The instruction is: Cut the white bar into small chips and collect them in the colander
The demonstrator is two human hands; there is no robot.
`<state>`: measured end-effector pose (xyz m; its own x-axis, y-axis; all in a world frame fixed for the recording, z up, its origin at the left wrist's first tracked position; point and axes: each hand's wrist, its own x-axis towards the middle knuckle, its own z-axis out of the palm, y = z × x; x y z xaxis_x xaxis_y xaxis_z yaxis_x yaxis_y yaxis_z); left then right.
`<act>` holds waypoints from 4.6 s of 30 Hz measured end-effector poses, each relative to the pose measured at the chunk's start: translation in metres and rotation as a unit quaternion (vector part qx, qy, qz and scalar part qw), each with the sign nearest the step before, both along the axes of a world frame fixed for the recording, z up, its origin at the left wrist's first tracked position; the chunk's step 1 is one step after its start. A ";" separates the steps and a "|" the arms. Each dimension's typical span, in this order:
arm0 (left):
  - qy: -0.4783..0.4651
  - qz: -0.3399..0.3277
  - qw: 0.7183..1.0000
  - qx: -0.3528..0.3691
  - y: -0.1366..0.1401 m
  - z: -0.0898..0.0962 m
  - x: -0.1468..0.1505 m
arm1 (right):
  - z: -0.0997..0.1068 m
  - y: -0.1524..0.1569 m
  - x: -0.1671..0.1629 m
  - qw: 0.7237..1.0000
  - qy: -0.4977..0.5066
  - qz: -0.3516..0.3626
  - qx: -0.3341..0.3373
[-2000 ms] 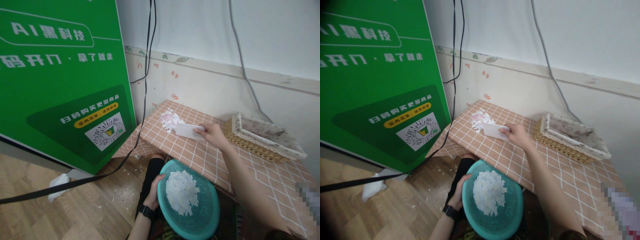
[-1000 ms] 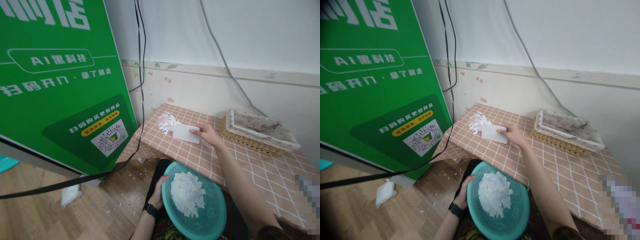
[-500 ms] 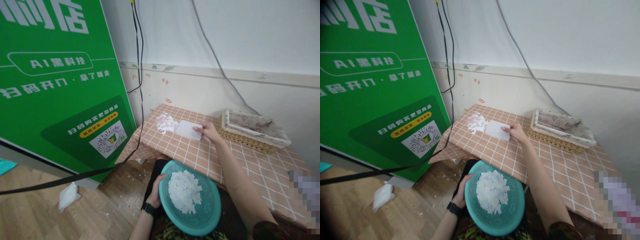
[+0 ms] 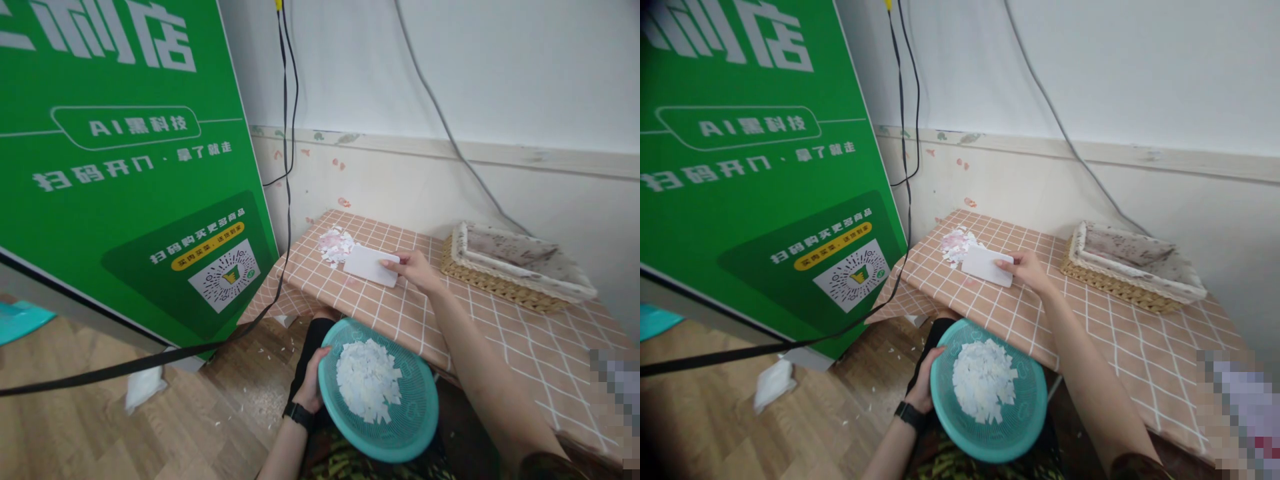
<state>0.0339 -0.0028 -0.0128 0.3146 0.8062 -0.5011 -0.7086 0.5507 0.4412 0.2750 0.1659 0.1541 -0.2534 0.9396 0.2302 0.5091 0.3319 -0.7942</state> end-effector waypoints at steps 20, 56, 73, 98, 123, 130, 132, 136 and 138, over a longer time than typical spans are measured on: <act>0.018 0.018 1.000 -0.009 0.003 0.000 -0.001 | -0.040 -0.080 -0.022 0.893 -0.359 -0.152 0.226; -0.006 0.009 1.000 0.005 0.006 -0.003 -0.002 | -0.014 -0.060 0.052 0.872 -0.259 -0.378 0.174; 0.009 0.000 1.000 -0.010 0.006 -0.003 -0.003 | -0.009 0.002 0.042 0.930 -0.218 -0.247 0.161; -0.017 0.005 1.000 0.003 0.007 -0.012 -0.002 | 0.024 0.051 0.088 0.987 -0.138 -0.004 -0.083; -0.032 -0.011 0.999 0.009 0.007 -0.014 -0.001 | -0.014 -0.014 0.051 0.983 -0.018 -0.180 0.041; -0.012 0.005 1.000 -0.001 0.005 -0.008 -0.003 | -0.005 -0.005 0.002 0.969 -0.147 -0.158 0.122; -0.014 0.007 1.000 -0.004 0.005 -0.007 -0.003 | -0.001 0.001 -0.002 0.968 -0.175 -0.131 0.124; -0.016 0.005 1.000 -0.001 0.006 -0.007 -0.002 | 0.008 0.011 -0.002 0.963 -0.185 -0.132 0.145; -0.013 0.004 1.000 -0.001 0.006 -0.007 -0.001 | 0.009 0.014 -0.003 0.961 -0.186 -0.132 0.155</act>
<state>0.0325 0.0033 -0.0198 0.3212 0.8075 -0.4948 -0.7246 0.5460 0.4206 0.2724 0.1803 0.1630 -0.1351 0.8829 0.4497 0.8373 0.3444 -0.4247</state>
